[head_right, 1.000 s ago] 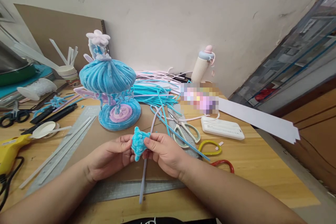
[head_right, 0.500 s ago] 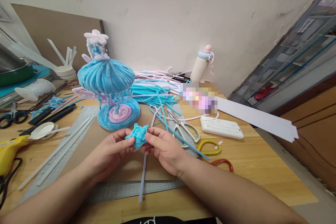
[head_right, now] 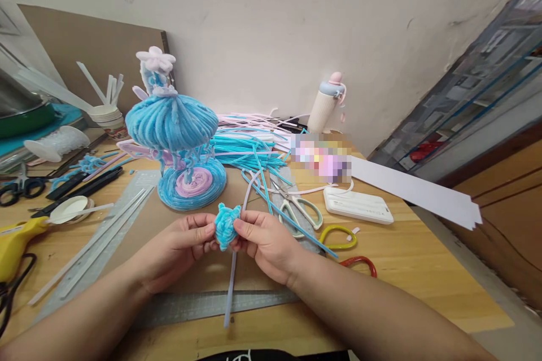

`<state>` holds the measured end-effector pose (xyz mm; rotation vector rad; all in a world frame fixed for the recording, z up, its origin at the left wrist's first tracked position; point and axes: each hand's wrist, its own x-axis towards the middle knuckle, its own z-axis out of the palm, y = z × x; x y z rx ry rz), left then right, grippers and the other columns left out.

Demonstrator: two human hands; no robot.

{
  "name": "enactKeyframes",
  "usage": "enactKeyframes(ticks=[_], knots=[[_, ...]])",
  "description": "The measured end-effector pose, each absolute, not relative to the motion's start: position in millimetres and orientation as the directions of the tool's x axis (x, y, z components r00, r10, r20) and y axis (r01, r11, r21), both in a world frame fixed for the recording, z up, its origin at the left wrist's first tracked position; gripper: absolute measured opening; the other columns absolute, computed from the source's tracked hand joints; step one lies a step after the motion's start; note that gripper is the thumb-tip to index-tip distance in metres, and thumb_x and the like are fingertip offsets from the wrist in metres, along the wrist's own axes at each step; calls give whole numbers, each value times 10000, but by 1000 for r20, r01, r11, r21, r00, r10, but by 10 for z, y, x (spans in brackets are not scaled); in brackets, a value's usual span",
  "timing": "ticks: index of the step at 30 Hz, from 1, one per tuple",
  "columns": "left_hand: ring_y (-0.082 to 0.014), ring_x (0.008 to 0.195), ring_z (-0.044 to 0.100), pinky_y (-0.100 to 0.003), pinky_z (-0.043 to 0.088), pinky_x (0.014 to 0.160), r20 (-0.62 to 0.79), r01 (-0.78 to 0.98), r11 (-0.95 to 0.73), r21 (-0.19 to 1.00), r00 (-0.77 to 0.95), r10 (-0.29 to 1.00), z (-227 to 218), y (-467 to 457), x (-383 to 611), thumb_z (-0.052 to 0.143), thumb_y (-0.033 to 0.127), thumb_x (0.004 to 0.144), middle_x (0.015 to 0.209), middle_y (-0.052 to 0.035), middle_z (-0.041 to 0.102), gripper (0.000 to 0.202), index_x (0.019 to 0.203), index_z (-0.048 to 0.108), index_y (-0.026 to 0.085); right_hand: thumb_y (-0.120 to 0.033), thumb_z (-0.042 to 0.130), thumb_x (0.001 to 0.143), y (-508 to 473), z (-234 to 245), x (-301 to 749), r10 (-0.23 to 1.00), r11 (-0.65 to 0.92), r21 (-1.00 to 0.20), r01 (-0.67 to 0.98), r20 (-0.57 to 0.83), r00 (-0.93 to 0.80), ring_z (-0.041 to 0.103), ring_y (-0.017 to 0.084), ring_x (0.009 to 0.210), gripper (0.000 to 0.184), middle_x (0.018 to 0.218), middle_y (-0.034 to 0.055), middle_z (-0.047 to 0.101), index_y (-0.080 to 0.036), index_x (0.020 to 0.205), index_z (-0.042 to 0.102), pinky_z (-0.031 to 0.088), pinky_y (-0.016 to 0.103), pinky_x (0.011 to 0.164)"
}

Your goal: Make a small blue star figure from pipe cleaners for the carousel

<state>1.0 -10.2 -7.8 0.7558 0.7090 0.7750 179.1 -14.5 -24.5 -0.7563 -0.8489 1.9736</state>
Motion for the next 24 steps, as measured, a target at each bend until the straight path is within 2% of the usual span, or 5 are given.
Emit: enactKeyframes(ticks=[5,10,15,20,24], knots=[[-135,732,617,-230,470,727,-248,-359,505,785,565,787,-55,-127,28,673,220,798,749,-83,702,131,776,710,96,-317,740,763,-139,-258,1775,836,-482,-732,-482,-219,-503,540,83,639,208,704,17,628,-125,834,707,424,220,645],[-114,697,582,-197,437,614,-289,-334,514,790,536,793,-64,-123,22,681,249,798,780,-71,690,150,852,705,111,-327,768,721,-121,-205,1788,876,-420,-790,-446,-224,-427,539,85,616,227,697,11,629,-124,785,690,413,213,597],[-94,648,546,-191,424,604,-314,-255,498,829,525,791,-76,-134,18,715,254,768,743,-56,673,148,789,704,108,-352,797,677,-147,-189,1782,879,-422,-812,-402,-257,-402,529,84,599,267,674,2,622,-126,759,680,402,212,573],[-90,623,528,-196,417,594,-342,-271,559,784,562,753,-57,-130,32,731,261,744,726,-45,653,154,733,701,110,-350,804,673,-166,-195,1772,864,-442,-798,-410,-256,-434,531,82,611,267,685,4,623,-127,749,678,406,215,590],[-98,675,540,-195,420,632,-328,-330,587,739,584,742,-65,-126,35,759,220,707,742,-32,651,130,775,715,119,-341,816,660,-183,-203,1769,865,-438,-795,-419,-246,-438,541,85,616,271,692,5,628,-128,758,682,411,224,602]])
